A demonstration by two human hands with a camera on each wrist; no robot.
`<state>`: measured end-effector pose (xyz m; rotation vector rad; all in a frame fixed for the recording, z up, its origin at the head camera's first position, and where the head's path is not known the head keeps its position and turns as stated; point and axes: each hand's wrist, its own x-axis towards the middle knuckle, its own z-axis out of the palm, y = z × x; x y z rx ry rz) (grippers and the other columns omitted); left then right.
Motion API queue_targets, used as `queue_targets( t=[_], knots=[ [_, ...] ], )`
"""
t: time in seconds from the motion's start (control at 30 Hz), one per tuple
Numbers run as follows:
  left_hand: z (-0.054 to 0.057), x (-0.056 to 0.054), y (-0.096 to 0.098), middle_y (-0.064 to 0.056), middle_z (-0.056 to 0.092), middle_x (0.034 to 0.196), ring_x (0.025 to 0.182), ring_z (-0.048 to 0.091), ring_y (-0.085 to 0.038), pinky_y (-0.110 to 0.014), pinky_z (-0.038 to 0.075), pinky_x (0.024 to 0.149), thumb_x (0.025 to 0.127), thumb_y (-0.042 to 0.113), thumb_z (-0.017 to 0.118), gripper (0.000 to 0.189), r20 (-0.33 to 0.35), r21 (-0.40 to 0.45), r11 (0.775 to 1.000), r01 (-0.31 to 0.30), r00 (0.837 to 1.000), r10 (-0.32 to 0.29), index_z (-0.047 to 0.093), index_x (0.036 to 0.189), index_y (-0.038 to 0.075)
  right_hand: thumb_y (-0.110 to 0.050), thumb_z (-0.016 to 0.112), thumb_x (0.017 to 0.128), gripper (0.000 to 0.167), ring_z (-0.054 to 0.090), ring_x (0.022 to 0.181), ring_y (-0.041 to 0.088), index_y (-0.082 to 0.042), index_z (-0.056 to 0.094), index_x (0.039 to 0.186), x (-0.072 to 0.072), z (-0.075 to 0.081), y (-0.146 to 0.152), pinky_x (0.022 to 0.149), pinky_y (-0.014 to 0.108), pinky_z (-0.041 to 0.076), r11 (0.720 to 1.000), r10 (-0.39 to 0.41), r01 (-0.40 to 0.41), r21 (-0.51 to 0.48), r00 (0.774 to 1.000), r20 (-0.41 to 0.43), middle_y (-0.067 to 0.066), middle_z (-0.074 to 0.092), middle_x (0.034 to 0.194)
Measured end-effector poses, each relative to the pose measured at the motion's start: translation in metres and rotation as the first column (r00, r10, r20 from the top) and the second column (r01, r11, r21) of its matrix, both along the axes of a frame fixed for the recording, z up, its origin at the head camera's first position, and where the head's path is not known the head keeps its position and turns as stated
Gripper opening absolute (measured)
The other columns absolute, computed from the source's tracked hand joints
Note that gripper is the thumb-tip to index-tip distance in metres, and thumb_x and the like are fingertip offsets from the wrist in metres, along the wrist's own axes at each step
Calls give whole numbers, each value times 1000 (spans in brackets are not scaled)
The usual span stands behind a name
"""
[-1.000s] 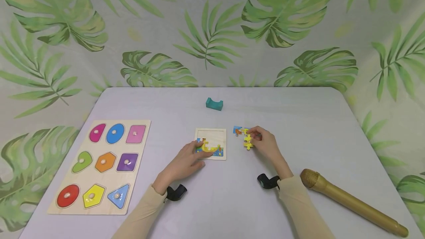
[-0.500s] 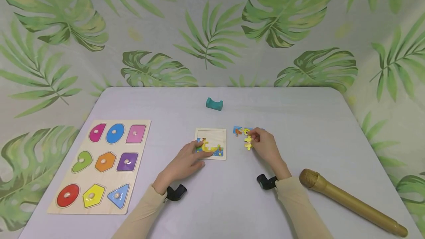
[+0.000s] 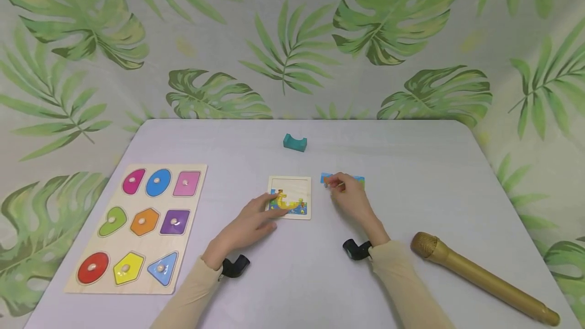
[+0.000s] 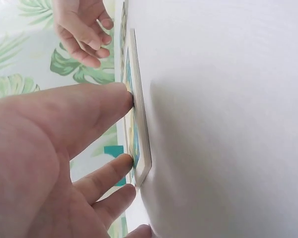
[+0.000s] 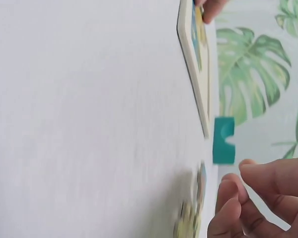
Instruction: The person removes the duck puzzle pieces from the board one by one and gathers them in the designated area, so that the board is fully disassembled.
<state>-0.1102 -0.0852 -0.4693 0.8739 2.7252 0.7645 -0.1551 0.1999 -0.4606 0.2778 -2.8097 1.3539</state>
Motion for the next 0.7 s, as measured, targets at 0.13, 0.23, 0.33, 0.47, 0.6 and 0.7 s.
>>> queue_targets(
  t=[0.13,0.23,0.33,0.47,0.6,0.7],
  knots=[
    [1,1,-7,-17,29,151,140,21,-37,-52,16,112,96,19,57,37,-12,-11,1000,-13,1000,13,59,133,19,7,57,86,19,59,85,27,2,65,102,-2,-4,-22,78,38,50,998,64,-64,-11,998,8,13,65,94],
    [1,2,-10,-19,29,150,139,21,-39,-54,16,112,96,19,57,36,-13,-3,1000,-20,1000,20,60,132,19,7,57,85,19,58,83,24,1,66,101,-3,-5,-39,77,36,50,993,116,-115,-26,993,11,10,64,93],
    [2,3,-11,-19,28,151,139,22,-39,-54,16,111,96,20,56,36,-11,7,1000,-19,1000,19,60,132,18,7,57,84,20,58,83,23,0,66,101,-4,-3,-54,77,36,50,985,164,-163,-51,986,16,10,64,94],
    [2,3,-11,-18,28,151,139,22,-39,-55,16,111,97,20,56,35,-2,14,1000,-25,1000,25,61,132,19,5,59,85,20,57,83,22,0,65,103,-6,-3,-72,77,34,49,977,208,-206,-52,978,32,10,64,98],
    [2,3,-12,-19,28,151,139,22,-38,-55,16,111,97,20,56,35,3,23,999,-27,1000,27,61,131,19,6,59,85,21,55,83,20,-1,64,105,-9,-4,-84,76,31,48,971,237,-236,-30,970,51,9,64,101],
    [3,3,-12,-19,28,151,139,22,-39,-57,16,111,97,19,56,34,5,31,999,-25,1000,25,62,131,18,7,58,85,22,54,82,18,-1,64,105,-10,-5,-90,75,30,47,968,251,-250,-29,965,72,8,64,102]
  ],
)
